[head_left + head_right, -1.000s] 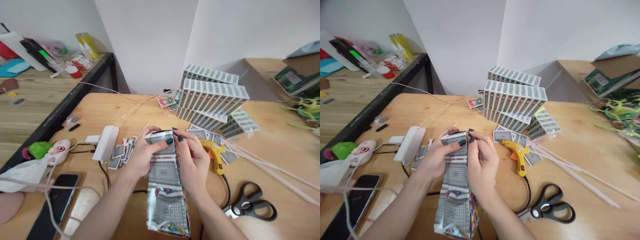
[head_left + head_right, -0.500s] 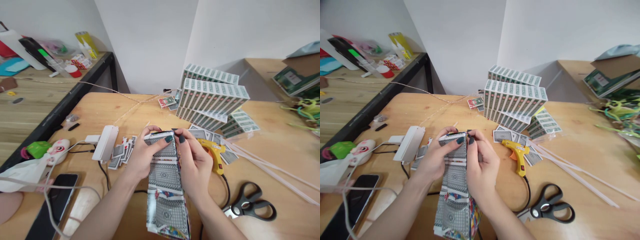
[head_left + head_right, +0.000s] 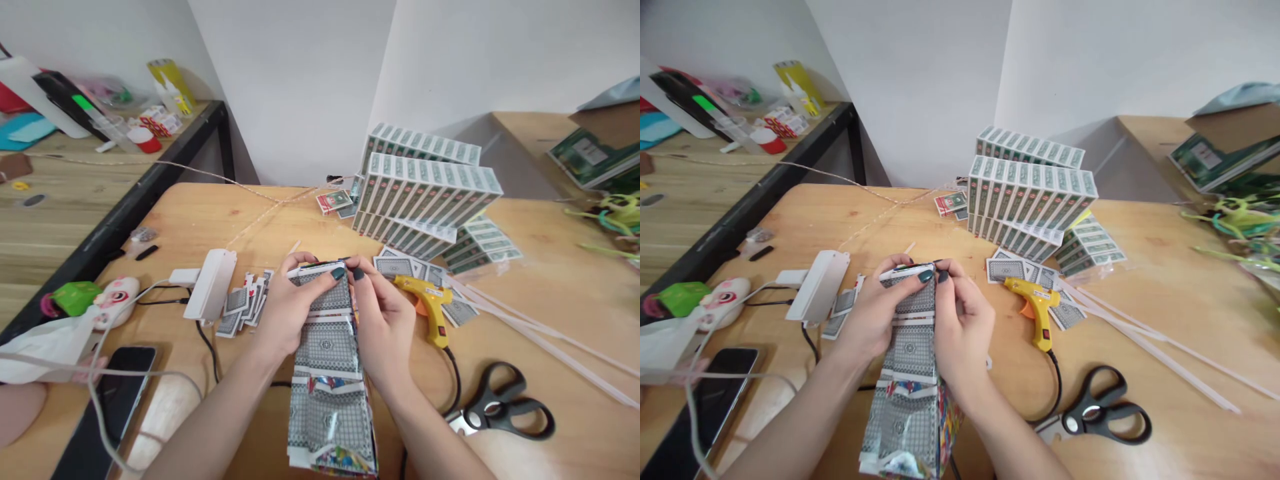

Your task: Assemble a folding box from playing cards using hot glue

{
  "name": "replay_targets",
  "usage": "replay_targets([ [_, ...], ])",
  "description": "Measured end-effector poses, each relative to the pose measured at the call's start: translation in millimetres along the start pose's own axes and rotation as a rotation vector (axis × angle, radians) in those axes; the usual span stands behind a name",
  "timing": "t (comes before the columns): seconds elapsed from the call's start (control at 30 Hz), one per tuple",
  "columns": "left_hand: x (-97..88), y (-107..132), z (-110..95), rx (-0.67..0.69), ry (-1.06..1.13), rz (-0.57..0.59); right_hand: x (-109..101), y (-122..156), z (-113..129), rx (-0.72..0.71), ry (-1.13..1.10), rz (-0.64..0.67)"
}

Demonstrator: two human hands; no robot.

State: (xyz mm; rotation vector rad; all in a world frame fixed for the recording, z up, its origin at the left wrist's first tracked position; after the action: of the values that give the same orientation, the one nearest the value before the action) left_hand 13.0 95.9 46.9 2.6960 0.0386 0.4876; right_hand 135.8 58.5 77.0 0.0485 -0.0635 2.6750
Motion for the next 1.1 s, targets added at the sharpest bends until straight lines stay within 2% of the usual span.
replay_targets([
  [0.2,-1.8,-9,14,-0.097,0.036,-0.057,-2,-5,-19,0.163,0.014,-0.065],
  [0.4,-2.2,-9,10,-0.074,0.017,-0.084,-1,-8,-22,0.187,0.011,-0.046],
  [0.63,-2.7,-9,10,-0.068,0.033,-0.104,1,-11,-26,0.29,-0.022,-0.048],
  [0.97,-3.0,-10,12,-0.058,0.053,-0.088,3,-11,-34,0.392,-0.225,-0.045],
  [1.1,-2.7,-9,10,-0.057,0.044,-0.089,3,-10,-37,0.41,-0.234,-0.047],
])
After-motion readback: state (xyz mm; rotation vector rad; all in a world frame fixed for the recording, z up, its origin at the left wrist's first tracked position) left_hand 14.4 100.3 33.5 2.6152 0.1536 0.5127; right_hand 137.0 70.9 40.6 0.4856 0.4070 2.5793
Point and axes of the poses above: each hand's wrist, its own y-axis away from the middle knuckle, its own x-axis out of the palm, z = x × y, the point moved 6 cm from there along -y, towards the middle knuckle, and after that the axes turned 2 degrees about y, right-handed, at the moved point
